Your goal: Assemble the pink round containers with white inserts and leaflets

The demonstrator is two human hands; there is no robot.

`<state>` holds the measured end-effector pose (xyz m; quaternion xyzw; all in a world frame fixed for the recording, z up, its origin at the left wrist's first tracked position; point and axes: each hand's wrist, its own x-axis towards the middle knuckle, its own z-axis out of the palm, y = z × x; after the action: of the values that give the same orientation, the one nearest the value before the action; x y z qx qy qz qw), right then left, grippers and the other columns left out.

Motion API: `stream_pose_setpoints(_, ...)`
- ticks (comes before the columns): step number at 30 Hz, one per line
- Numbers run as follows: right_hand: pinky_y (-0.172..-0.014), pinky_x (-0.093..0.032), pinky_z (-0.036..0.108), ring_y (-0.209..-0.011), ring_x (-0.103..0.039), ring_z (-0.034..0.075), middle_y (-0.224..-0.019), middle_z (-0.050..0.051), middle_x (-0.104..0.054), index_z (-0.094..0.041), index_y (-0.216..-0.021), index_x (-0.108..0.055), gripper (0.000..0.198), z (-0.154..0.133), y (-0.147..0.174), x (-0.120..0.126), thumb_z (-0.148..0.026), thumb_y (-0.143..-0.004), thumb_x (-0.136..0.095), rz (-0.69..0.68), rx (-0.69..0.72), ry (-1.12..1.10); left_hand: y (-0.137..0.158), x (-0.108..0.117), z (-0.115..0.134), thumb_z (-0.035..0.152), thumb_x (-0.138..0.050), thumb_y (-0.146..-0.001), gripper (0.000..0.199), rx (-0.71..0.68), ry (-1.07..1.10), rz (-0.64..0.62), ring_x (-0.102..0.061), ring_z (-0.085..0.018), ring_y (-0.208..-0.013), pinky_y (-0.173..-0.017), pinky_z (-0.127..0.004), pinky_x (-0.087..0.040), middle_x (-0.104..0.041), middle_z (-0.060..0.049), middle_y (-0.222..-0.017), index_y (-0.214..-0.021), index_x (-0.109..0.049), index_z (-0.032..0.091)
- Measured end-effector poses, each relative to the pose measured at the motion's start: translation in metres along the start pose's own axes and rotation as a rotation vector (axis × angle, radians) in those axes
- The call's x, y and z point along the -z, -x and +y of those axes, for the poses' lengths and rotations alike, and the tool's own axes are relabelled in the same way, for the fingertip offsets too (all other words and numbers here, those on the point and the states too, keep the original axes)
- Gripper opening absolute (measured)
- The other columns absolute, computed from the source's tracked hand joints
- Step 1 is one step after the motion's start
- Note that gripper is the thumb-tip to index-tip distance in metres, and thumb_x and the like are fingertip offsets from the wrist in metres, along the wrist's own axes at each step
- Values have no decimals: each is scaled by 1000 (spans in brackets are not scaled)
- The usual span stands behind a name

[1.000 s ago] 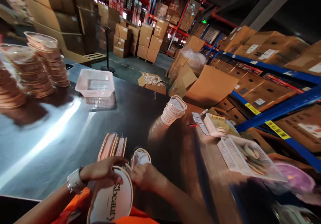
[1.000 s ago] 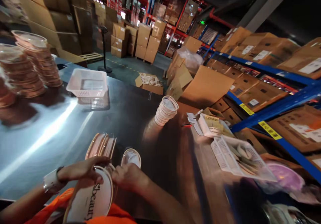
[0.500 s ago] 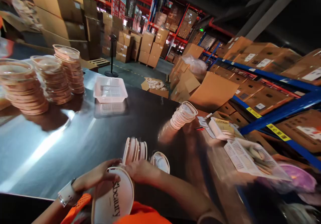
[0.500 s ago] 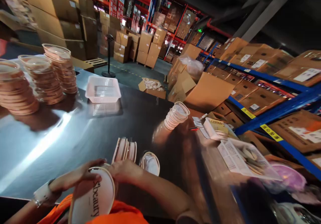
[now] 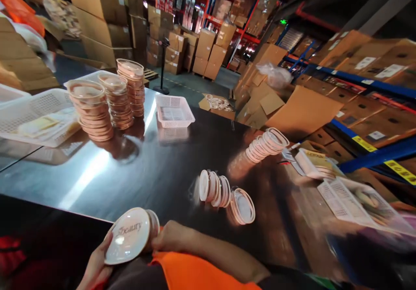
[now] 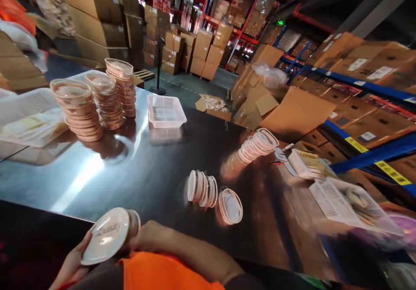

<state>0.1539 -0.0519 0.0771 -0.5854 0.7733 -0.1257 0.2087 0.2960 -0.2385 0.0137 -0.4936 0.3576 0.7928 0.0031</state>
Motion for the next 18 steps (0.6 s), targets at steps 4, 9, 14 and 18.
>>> stream_pose_setpoints(4,-45,-49,29,-57,-69,24,-68,6,-75,-13,-80,-72,11,-47,-51,-15,-23,-82,-67,-92,65,214,-15,0,28,66,-47,-83,73,-159,101,122,-62,-35,-124,-94,-52,-58,-79,-7,-94,-145,-40,28)
stream_pose_setpoints(9,-54,-57,31,-65,-72,23,-83,10,-78,-12,-91,-72,16,-66,-74,-9,-11,-87,-56,-3,-54,217,-19,-37,54,75,-43,-83,74,-305,125,-16,-55,-32,-133,-102,-47,-55,-71,-6,-127,-143,-46,31)
stream_pose_setpoints(14,-62,-57,24,-70,-74,18,-82,5,-78,-15,-100,-71,33,-32,-37,27,-28,-100,-41,492,-260,-305,4,-22,56,68,-74,-66,85,-533,27,-184,-57,-39,-128,-99,-48,-57,-71,-9,-125,-135,-51,24)
stream_pose_setpoints(18,-78,-59,32,-86,-74,22,-93,8,-78,-16,-103,-75,37,-14,-8,59,-42,-97,-50,793,-209,-725,14,2,58,40,-93,-49,83,-762,-352,-289,-69,-37,-108,-91,-46,-60,-73,-12,-118,-122,-58,21)
